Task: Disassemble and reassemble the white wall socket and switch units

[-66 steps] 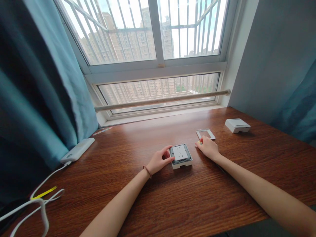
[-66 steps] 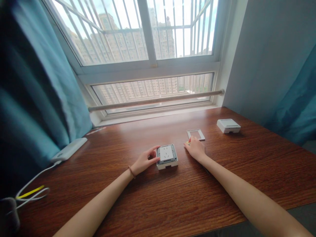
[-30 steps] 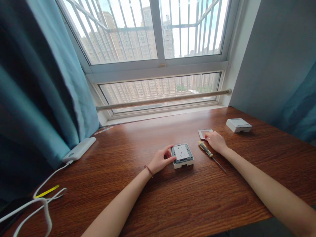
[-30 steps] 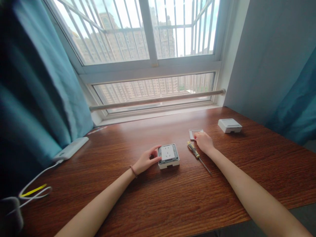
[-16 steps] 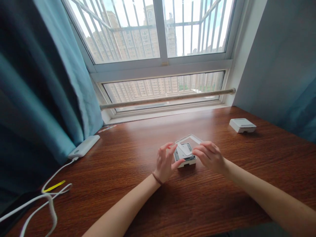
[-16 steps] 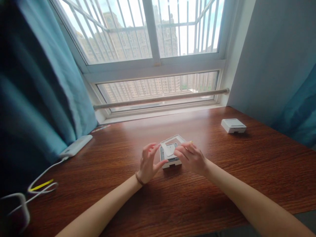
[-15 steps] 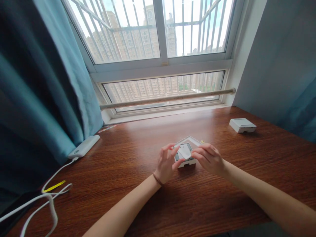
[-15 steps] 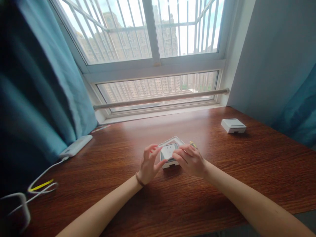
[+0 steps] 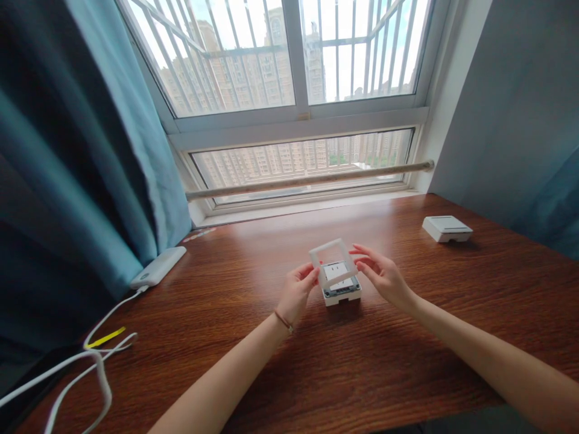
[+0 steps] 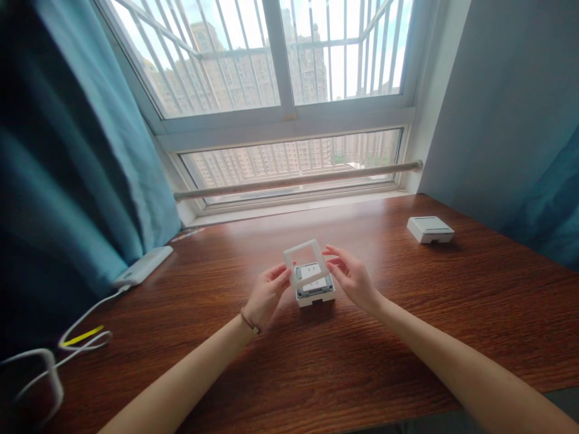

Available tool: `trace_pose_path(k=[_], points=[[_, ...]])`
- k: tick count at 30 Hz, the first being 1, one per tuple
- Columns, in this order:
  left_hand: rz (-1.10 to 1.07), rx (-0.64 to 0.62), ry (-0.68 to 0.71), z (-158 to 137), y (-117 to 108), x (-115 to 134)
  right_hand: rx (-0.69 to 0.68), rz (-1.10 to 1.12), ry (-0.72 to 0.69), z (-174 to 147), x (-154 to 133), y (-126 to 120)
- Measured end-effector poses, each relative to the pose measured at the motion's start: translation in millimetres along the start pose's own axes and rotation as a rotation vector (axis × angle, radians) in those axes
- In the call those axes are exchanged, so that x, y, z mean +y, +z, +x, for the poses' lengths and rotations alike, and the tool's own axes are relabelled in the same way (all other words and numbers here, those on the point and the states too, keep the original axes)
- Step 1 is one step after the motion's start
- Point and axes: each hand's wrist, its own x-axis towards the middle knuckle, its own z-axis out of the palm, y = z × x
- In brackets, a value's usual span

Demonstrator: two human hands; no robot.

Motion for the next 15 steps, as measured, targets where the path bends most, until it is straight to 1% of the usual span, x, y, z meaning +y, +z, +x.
trace_pose_path(k=[1,3,5,7,9,11,13,15], points=[[-0.045,0.010,-0.030,1,-2,-3,-0.004,-0.023,0.008,0,1,0],[-0.066,0.071,-0.052,3,-5,-7,0.010,-0.069,0.032,-2,4,1],[-0.025,0.156,-0.050,2,-7,-10,0.034,-0.085,0.085,-4,7,2],[0.024,0.192,-0.049,2,-6,-11,0.061,-0.095,0.136,-6,11,4],[0.043,0.159,-0.058,1,-5,-10,0.076,-0.111,0.165,-7,13,5],[0.078,0.090,-0.054,1,-5,-10,0.081,-0.113,0.191,-7,13,6],[0.192,0.046,-0.030,1,-6,-9,0.087,-0.093,0.230,-7,12,6],[0.358,0.045,0.010,1,-8,-9,0.102,-0.047,0.281,-6,11,7]])
